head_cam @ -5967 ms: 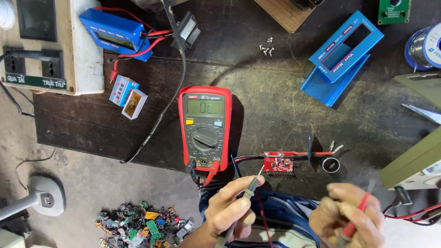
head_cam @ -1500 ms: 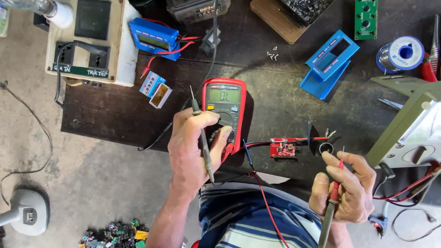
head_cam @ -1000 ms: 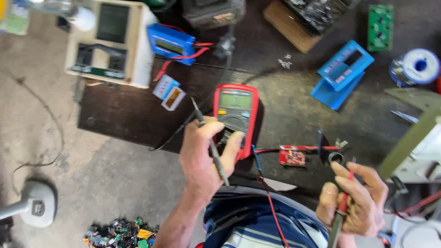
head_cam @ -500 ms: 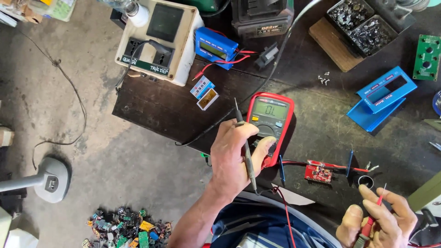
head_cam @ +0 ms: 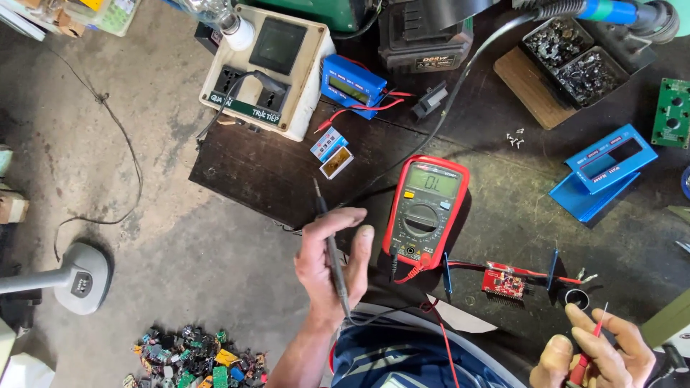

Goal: Using a digital multimeter to test components and connections on a small circuit board at a repair bench.

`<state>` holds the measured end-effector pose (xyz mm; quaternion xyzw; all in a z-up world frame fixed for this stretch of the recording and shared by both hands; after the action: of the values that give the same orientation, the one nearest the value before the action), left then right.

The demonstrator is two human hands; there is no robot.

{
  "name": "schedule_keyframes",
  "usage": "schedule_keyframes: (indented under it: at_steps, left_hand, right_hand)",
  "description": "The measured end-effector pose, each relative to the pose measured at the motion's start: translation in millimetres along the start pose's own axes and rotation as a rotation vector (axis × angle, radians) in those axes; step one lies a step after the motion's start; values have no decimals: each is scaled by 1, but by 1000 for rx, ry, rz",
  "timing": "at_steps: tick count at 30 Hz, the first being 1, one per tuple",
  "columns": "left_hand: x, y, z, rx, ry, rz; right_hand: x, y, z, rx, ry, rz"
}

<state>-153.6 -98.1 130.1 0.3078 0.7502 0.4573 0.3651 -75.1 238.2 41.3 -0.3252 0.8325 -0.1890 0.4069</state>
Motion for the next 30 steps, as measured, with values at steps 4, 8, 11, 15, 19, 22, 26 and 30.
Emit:
schedule_keyframes:
  at_steps: [4,8,11,15,19,22,26,30]
  left_hand:
    - [8,3,2,40,-51,27]
    - [5,9,11,-64,-67,-40]
    - [14,2,53,-167,-397,-136]
    - [59,46,88,-206,-915,181]
    - [85,27,118,152,-853,215]
    - [95,12,127,83,-823,239]
    - [101,38,106,203,-677,203]
    - [108,40,110,226,-653,154]
  right_hand:
    - [-2,0,2,6,27,-32]
    - [0,0,-2,-64,57,-78]
    - [-4,-14,-20,-99,-29,-120]
    - [-6,-27,-33,-69,-132,-202]
    - [-1,-16,-49,210,-187,-398]
    - [5,-26,-64,14,-194,-368]
    - [7,-36,-73,-109,-97,-301]
    - [8,-40,-81,-95,-95,-296]
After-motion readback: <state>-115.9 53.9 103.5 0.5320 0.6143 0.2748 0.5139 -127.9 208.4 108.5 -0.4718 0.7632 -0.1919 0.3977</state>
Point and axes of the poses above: each hand's wrist, its own z-axis away from the middle knuckle, its own x-axis out of the palm, y = z × x, the point moved 9 cm from there along -z, towards the middle knuckle, and after that the axes turned 10 degrees about -x, right-handed, at the moved point
